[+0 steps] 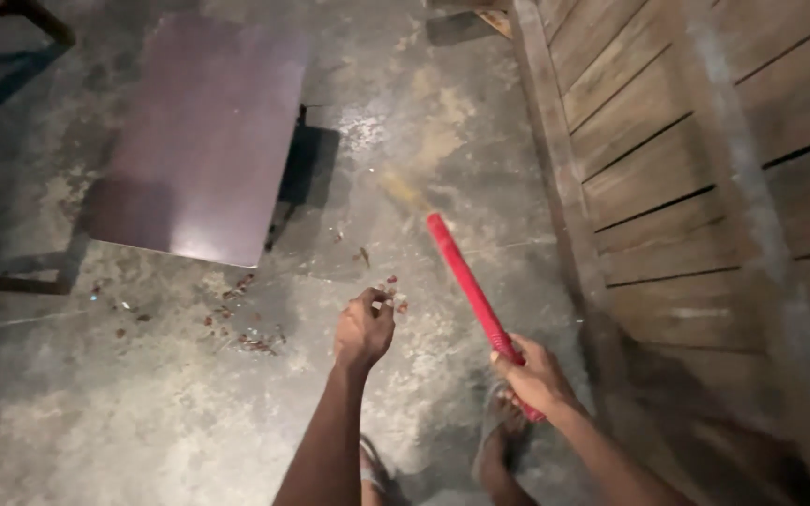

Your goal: Sweep debris from the concrete floor using a broom with a red handle.

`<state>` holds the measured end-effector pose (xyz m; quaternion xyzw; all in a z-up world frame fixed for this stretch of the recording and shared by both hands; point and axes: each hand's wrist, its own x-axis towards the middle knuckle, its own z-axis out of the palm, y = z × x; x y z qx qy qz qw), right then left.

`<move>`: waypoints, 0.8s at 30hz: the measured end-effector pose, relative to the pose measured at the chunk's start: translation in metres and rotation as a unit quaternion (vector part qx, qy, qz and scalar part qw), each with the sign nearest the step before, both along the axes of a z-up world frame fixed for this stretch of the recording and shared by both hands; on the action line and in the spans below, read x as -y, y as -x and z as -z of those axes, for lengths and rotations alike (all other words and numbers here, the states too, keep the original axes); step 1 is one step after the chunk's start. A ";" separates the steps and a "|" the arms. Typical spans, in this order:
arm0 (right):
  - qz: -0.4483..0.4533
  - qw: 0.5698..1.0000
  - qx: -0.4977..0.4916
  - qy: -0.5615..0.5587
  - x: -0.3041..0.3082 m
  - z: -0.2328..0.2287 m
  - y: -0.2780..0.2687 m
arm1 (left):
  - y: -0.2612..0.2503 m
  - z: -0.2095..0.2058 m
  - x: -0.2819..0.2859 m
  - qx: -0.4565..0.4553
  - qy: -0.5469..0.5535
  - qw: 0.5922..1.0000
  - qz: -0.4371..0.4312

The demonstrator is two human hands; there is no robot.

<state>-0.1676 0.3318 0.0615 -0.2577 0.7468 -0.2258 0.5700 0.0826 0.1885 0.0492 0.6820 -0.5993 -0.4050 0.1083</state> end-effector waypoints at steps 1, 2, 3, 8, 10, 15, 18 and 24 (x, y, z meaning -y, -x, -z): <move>-0.005 1.000 -0.002 0.000 0.001 0.012 0.018 | 0.010 0.002 0.001 -0.002 0.000 1.000 -0.005; 0.033 0.999 -0.007 0.000 0.003 0.024 0.034 | 0.019 0.004 0.001 -0.022 0.000 1.000 -0.010; 0.068 0.998 -0.012 -0.001 0.004 0.038 0.050 | 0.026 0.007 0.000 -0.041 -0.001 0.999 -0.017; 0.074 0.996 -0.054 -0.010 0.023 0.062 0.101 | 0.056 0.001 -0.013 -0.044 0.029 0.996 -0.069; 0.054 0.997 -0.061 -0.007 0.030 0.054 0.098 | 0.055 -0.004 -0.026 -0.035 -0.027 0.994 -0.100; -0.055 0.997 -0.028 -0.053 0.040 0.049 0.087 | 0.037 0.019 -0.046 -0.075 0.117 0.984 -0.108; -0.110 0.993 -0.004 -0.044 0.039 0.035 0.069 | 0.023 0.004 -0.055 -0.053 0.030 0.989 -0.132; -0.086 0.996 -0.019 0.035 0.025 0.050 0.046 | 0.007 -0.017 -0.085 -0.055 0.011 0.982 -0.181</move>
